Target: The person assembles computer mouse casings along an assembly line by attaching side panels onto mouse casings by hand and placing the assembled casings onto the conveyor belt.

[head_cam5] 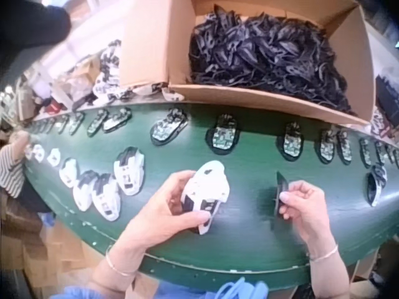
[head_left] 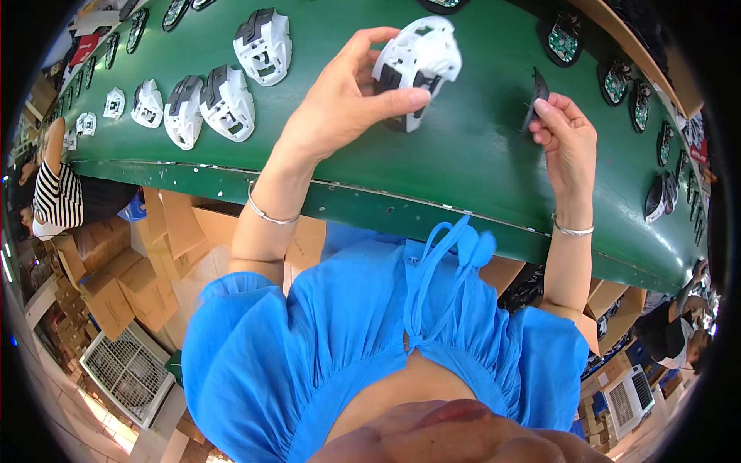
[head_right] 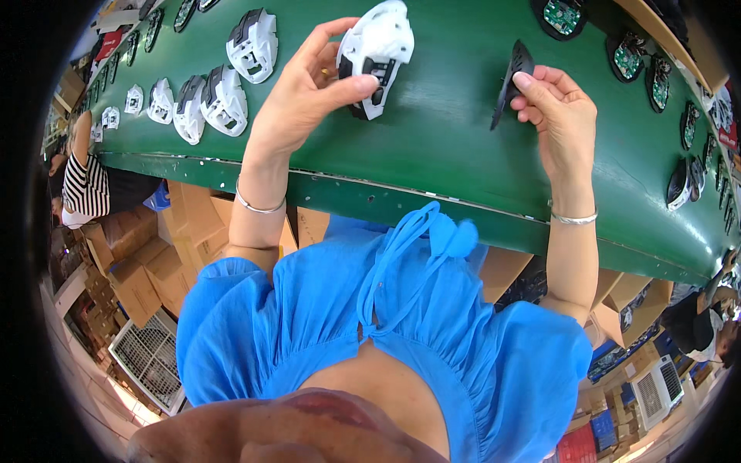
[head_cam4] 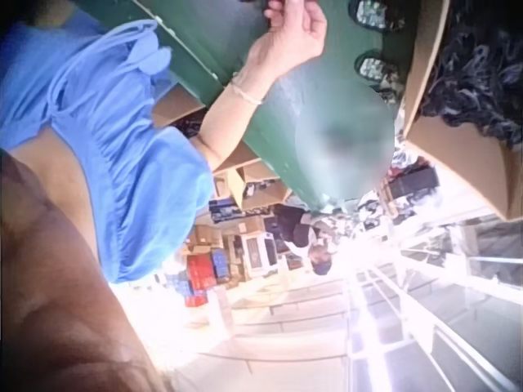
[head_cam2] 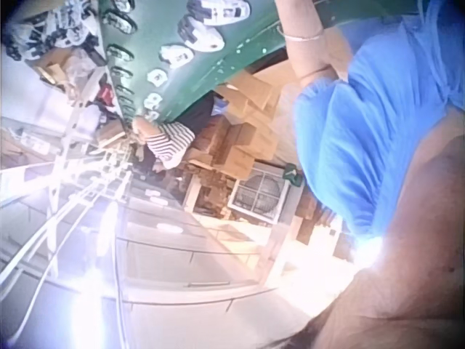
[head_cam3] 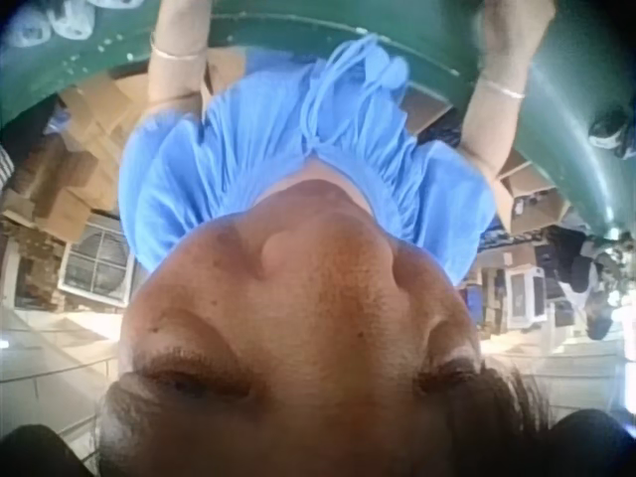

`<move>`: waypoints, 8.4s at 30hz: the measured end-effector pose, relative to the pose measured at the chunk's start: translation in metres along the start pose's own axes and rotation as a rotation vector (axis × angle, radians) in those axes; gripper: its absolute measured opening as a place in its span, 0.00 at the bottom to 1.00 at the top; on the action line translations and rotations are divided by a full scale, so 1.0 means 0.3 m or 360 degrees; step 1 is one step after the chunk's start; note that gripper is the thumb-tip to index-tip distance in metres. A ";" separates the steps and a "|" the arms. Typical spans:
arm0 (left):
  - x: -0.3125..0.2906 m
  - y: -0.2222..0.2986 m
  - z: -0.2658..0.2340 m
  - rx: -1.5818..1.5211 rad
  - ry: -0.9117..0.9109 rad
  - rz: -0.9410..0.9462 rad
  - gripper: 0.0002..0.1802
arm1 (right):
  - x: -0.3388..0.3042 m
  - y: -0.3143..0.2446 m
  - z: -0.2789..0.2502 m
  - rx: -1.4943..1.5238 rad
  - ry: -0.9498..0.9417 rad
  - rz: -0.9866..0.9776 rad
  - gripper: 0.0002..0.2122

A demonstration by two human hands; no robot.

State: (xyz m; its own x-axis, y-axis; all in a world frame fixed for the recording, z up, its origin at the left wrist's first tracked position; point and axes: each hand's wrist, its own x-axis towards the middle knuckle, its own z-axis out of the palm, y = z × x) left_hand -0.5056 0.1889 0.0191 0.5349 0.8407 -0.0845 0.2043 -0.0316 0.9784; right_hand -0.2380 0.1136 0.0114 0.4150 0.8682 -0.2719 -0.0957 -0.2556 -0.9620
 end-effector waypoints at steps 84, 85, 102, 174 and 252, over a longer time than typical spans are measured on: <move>-0.027 -0.074 -0.001 -0.1117 0.0209 0.0149 0.45 | -0.053 -0.103 0.459 -0.0096 -0.0417 -0.0470 0.07; -0.030 -0.058 -0.009 -0.0914 0.0228 0.0147 0.45 | -0.054 -0.111 0.462 0.0106 -0.0521 -0.0224 0.09; -0.029 -0.064 0.052 -0.0417 0.0364 0.0361 0.45 | -0.033 -0.100 0.544 0.0249 -0.0195 -0.0347 0.17; -0.056 -0.114 -0.094 -0.0877 -0.0032 0.0373 0.47 | -0.211 0.040 0.557 -0.0765 -0.0440 -0.1406 0.10; -0.043 -0.131 -0.195 -0.2129 -0.0542 -0.0308 0.35 | 0.555 -0.502 -0.149 -0.1369 0.0841 -0.1130 0.13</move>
State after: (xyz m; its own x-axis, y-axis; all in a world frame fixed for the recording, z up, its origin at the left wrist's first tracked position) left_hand -0.5686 0.2108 -0.0072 0.7989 0.5948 -0.0897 -0.5291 0.7658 0.3654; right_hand -0.1141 0.2775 0.1120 0.4659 0.7015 0.5393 0.8435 -0.1679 -0.5102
